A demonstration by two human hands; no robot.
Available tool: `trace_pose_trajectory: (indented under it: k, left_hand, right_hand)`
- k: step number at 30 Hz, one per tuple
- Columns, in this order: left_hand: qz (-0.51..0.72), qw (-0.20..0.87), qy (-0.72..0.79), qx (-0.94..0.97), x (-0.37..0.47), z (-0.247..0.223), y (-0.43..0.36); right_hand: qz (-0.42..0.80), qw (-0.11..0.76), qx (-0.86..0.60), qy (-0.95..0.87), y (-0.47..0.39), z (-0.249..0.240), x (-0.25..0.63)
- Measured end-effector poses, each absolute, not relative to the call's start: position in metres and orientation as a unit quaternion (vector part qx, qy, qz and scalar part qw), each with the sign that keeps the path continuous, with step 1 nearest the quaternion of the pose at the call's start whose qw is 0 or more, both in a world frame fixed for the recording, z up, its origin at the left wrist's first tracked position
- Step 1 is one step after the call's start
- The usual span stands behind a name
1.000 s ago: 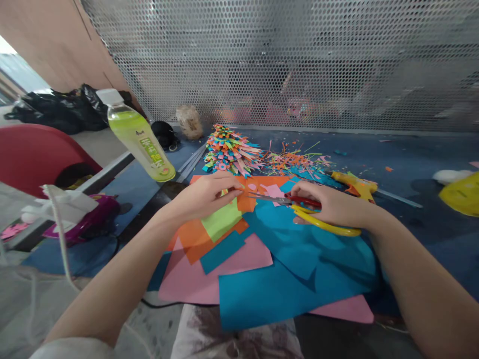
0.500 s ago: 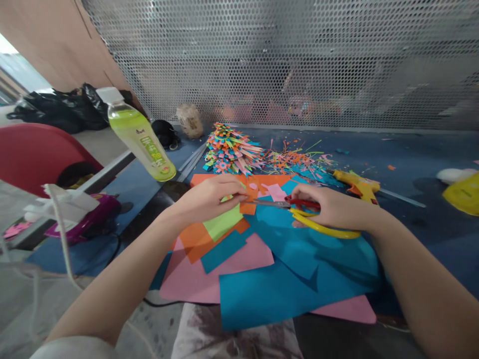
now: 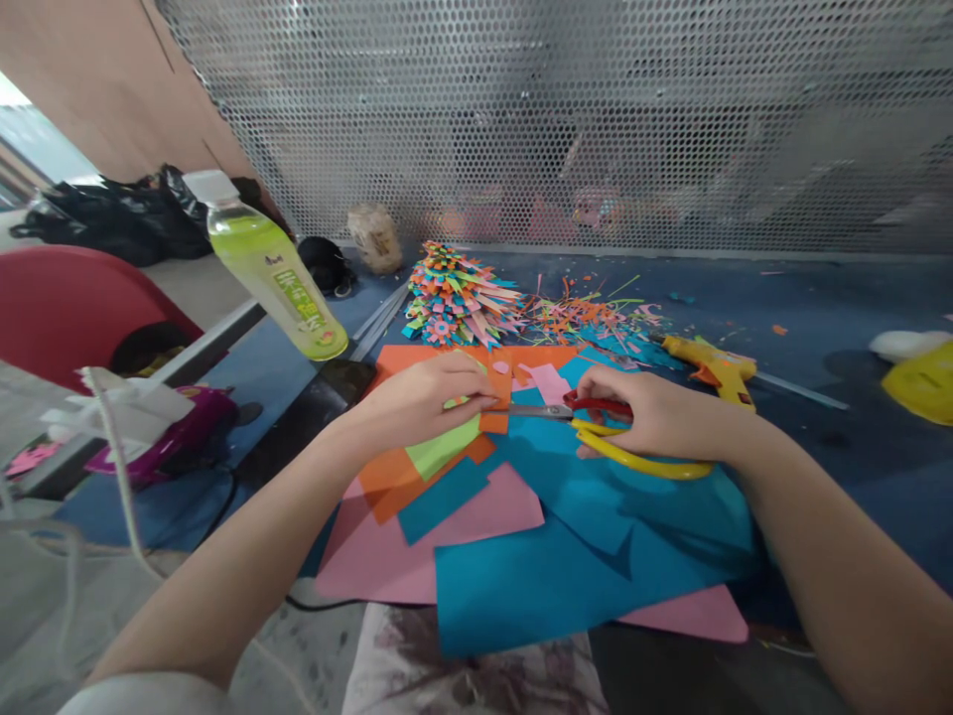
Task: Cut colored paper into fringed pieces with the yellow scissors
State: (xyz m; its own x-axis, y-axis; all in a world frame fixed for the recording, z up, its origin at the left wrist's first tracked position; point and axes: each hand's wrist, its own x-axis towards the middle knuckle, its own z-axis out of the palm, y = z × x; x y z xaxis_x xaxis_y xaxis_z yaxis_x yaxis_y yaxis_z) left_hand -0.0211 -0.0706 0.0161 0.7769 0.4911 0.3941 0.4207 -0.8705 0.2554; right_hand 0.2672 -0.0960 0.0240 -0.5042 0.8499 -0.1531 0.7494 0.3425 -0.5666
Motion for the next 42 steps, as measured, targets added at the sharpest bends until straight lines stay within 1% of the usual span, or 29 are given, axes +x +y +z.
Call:
trace_pose_trajectory:
  k: [8,18,23,42]
  left_hand:
    - [0.235,0.082,0.243,0.937,-0.0212,0.0151,-0.0705]
    - [0.273,0.075,0.226,0.932,-0.0213,0.0138,-0.0695]
    - [0.264,0.071,0.225,0.935,-0.0224,0.0126,-0.0685]
    - [0.251,0.086,0.236,0.935,-0.021,0.0123,-0.07]
  right_hand:
    - [0.272,0.067,-0.499,-0.82,-0.0958,0.0255,0.2658]
    - [0.277,0.076,-0.504,-0.815,-0.0981,0.027,0.264]
    - [0.267,0.062,-0.513,-0.813,-0.0982,0.0278,0.2634]
    - [0.261,0.062,-0.519,-0.812,-0.0987,0.0269,0.2641]
